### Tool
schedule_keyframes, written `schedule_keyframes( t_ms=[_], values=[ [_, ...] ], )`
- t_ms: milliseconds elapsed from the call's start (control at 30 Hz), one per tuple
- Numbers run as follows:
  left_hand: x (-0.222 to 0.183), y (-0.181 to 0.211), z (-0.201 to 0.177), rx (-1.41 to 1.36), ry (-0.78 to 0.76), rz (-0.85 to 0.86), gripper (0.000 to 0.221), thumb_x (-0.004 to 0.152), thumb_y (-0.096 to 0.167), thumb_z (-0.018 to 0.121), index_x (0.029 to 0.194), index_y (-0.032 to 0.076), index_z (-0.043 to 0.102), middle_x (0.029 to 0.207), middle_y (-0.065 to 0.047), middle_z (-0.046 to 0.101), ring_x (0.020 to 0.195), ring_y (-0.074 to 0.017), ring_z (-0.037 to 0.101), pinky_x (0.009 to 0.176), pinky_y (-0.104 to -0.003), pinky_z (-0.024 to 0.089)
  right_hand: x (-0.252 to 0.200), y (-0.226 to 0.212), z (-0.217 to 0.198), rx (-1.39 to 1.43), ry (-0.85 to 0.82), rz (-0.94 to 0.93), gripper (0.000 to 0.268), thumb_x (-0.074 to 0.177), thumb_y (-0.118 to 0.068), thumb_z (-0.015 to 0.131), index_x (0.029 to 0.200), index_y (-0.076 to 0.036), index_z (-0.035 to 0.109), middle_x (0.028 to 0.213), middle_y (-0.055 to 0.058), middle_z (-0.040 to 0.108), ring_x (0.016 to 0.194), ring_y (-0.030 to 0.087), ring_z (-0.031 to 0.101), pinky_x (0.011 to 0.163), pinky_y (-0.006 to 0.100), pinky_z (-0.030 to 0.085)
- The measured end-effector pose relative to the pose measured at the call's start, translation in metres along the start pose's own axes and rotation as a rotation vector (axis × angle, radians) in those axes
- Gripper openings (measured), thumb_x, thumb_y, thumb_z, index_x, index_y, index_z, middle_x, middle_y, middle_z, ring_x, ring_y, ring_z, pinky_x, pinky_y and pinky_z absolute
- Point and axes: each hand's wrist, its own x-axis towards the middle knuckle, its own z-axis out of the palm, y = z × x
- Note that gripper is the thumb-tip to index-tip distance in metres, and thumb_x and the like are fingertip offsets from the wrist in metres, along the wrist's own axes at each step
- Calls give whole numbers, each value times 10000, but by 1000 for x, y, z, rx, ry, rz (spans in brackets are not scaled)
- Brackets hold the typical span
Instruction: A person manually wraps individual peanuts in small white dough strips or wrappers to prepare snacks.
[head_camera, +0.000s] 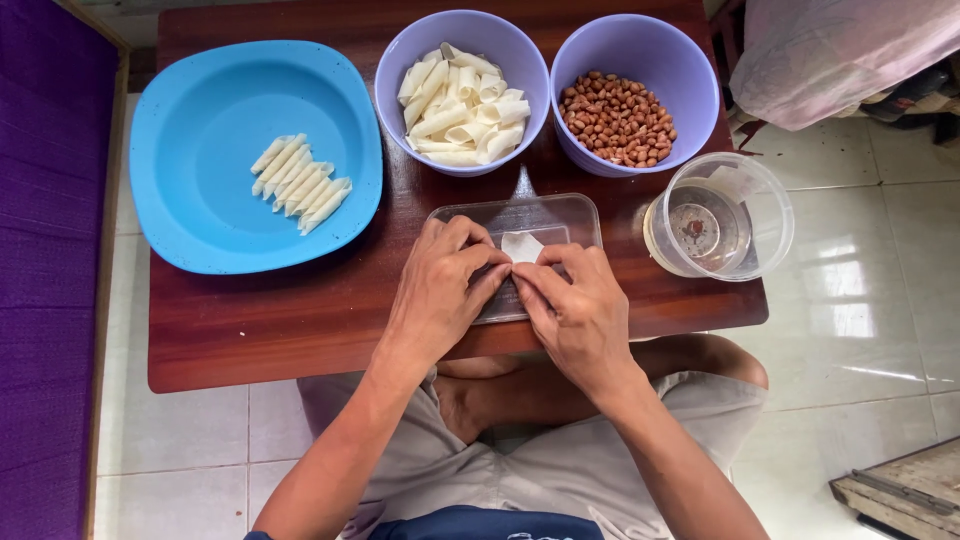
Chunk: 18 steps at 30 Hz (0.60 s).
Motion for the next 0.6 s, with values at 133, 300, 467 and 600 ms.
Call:
schedule_keyframes(
  t_ms=[133,300,467,600],
  values=[
    [1,-1,-2,10,-18,3,50,919,200,745,912,158,771,966,-14,597,939,-245,587,804,-393,519,1,1,-2,-89,-11,-104,50,979,-166,710,998,-172,755,955,22,602,776,225,563,736,357,530],
    [10,-1,-11,124,-111,-5,134,961,158,664,1048,159,766,930,-36,574,896,-259,604,703,-408,553,0,3,-2,-190,-43,-185,92,988,-169,673,1046,-147,742,963,27,589,753,209,537,728,358,524],
    [15,-4,-12,131,-123,-1,159,967,181,667,1072,144,781,889,-54,578,852,-259,624,651,-388,557,4,2,-4,-200,-63,-192,113,1001,-174,661,1065,-131,743,969,36,589,755,215,547,729,360,528],
    [11,-8,-7,129,-50,34,149,972,211,685,1092,163,761,886,-33,559,867,-235,626,653,-361,560,5,4,-3,-226,-74,-219,115,1005,-176,664,1077,-123,736,967,45,584,745,219,551,713,357,522]
  ],
)
